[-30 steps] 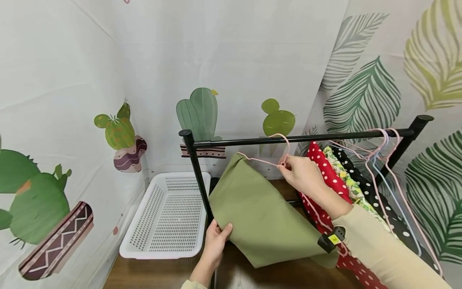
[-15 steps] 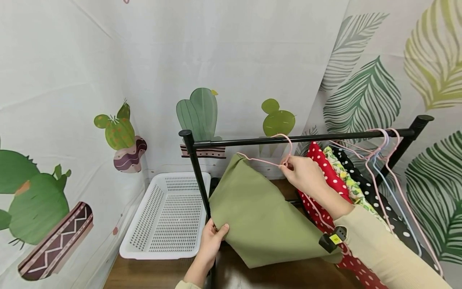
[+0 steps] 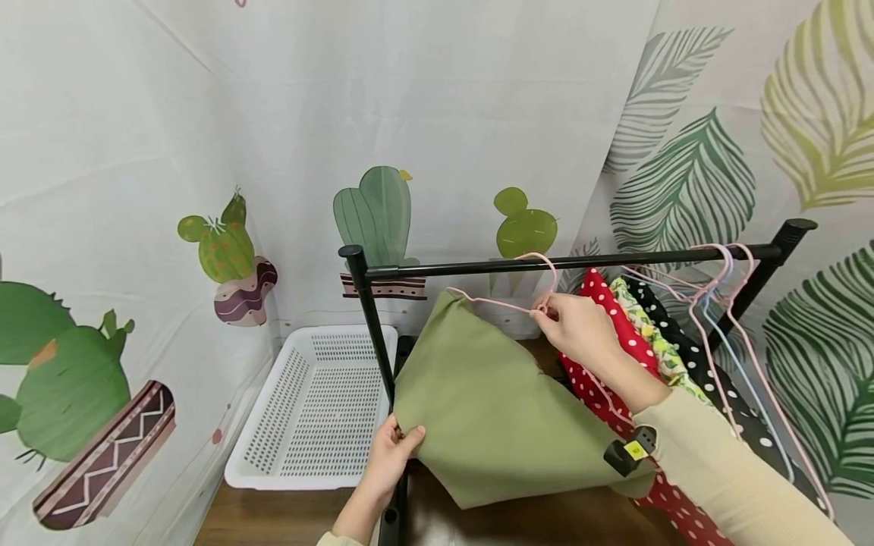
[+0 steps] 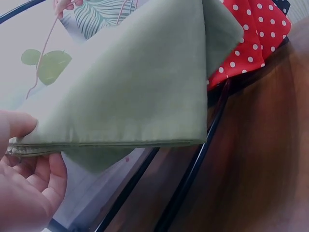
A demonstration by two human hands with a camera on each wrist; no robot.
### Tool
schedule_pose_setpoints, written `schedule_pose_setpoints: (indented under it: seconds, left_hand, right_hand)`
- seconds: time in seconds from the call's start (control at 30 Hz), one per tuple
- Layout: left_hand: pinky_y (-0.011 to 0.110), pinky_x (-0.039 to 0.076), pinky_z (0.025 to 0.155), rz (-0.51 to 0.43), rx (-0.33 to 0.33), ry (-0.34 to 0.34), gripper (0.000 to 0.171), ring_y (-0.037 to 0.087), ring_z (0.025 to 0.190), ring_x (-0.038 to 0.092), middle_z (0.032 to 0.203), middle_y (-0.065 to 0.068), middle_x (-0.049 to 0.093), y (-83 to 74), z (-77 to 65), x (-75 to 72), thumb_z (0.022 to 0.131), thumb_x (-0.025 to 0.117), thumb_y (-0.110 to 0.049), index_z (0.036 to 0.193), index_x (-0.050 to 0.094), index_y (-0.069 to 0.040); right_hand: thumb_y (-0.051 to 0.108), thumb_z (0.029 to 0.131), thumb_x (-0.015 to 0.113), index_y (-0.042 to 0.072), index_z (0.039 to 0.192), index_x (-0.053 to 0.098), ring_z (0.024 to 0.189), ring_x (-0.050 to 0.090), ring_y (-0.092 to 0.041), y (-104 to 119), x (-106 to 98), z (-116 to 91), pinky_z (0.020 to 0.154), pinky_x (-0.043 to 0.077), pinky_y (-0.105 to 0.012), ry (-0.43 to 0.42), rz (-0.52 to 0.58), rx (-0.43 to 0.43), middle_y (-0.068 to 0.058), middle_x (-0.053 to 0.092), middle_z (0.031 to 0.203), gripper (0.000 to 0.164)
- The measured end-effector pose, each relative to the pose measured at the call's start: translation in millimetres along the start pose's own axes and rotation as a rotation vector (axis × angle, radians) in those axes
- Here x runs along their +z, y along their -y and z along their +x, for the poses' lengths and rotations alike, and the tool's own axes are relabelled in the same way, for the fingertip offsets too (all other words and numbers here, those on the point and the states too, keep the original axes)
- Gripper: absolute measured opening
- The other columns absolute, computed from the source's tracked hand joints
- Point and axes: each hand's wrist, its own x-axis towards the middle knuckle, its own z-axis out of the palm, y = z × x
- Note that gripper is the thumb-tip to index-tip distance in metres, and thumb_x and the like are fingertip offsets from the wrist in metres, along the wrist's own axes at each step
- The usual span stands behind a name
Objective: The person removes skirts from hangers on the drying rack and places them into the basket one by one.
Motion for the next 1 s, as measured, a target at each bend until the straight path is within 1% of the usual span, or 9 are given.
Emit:
schedule_pose_setpoints:
  seconds: [0.17, 0.27, 0.4, 0.5, 0.67, 0.83, 1.0]
  left_hand:
    - [0.028, 0.05, 0.065, 0.054, -0.003, 0.006, 0.036, 0.011, 0.074, 0.061, 0.091, 0.004, 0.065, -2.8, -0.2, -1.7, 0.087, 0.062, -0.014, 0.115, 0.051, 0.004]
    - [0.028, 0.05, 0.064, 0.061, -0.002, 0.0, 0.035, 0.011, 0.07, 0.06, 0.087, 0.003, 0.064, -5.2, 0.1, -1.6, 0.085, 0.064, -0.013, 0.113, 0.052, 0.005]
    - [0.028, 0.051, 0.063, 0.057, -0.018, -0.032, 0.031, 0.011, 0.068, 0.06, 0.084, 0.002, 0.065, -6.9, 0.3, -2.0, 0.084, 0.065, -0.012, 0.108, 0.055, 0.004]
    - [0.028, 0.052, 0.063, 0.05, -0.035, -0.064, 0.024, 0.011, 0.069, 0.06, 0.082, 0.002, 0.065, -7.7, 0.1, -1.8, 0.083, 0.065, -0.013, 0.1, 0.057, 0.003]
    - [0.026, 0.051, 0.06, 0.014, -0.055, -0.116, 0.016, 0.01, 0.065, 0.059, 0.076, 0.0, 0.063, -9.1, 0.4, -1.0, 0.082, 0.066, -0.012, 0.087, 0.054, -0.001]
    - [0.025, 0.05, 0.059, 0.021, -0.053, -0.129, 0.017, 0.01, 0.064, 0.057, 0.076, -0.001, 0.061, -11.6, -0.8, -4.1, 0.081, 0.066, -0.01, 0.089, 0.055, -0.001]
    - [0.025, 0.051, 0.059, 0.042, -0.035, -0.118, 0.019, 0.011, 0.066, 0.058, 0.075, 0.0, 0.06, -15.6, -2.0, -7.3, 0.081, 0.067, -0.01, 0.09, 0.055, 0.001]
  right_hand:
    - [0.021, 0.084, 0.065, 0.014, 0.079, 0.065, 0.047, 0.04, -0.013, -4, 0, 0, 0.04, 0.027, -0.027, -0.002, -0.005, -0.009, 0.004, 0.051, 0.056, 0.009]
    - [0.021, 0.084, 0.065, 0.014, 0.079, 0.065, 0.048, 0.04, -0.013, -6, 1, 0, 0.04, 0.027, -0.027, -0.008, -0.007, -0.015, 0.004, 0.051, 0.056, 0.008]
    - [0.021, 0.083, 0.066, 0.014, 0.075, 0.063, 0.046, 0.039, -0.014, -6, 1, 0, 0.04, 0.026, -0.026, -0.014, -0.01, -0.015, 0.004, 0.047, 0.053, 0.011]
    - [0.021, 0.083, 0.066, 0.014, 0.072, 0.061, 0.046, 0.039, -0.014, -6, 1, 0, 0.04, 0.026, -0.026, -0.02, -0.011, -0.018, 0.003, 0.044, 0.052, 0.014]
    - [0.021, 0.083, 0.066, 0.014, 0.072, 0.062, 0.047, 0.041, -0.014, -7, 1, 0, 0.041, 0.027, -0.027, -0.026, -0.008, -0.019, 0.003, 0.048, 0.054, 0.013]
    - [0.021, 0.083, 0.067, 0.013, 0.072, 0.063, 0.046, 0.039, -0.014, -8, 2, -1, 0.04, 0.026, -0.026, -0.024, 0.007, -0.009, 0.003, 0.048, 0.054, 0.013]
    - [0.02, 0.083, 0.067, 0.013, 0.071, 0.062, 0.046, 0.038, -0.013, -10, 2, -2, 0.04, 0.026, -0.026, -0.022, 0.012, -0.004, 0.002, 0.045, 0.053, 0.015]
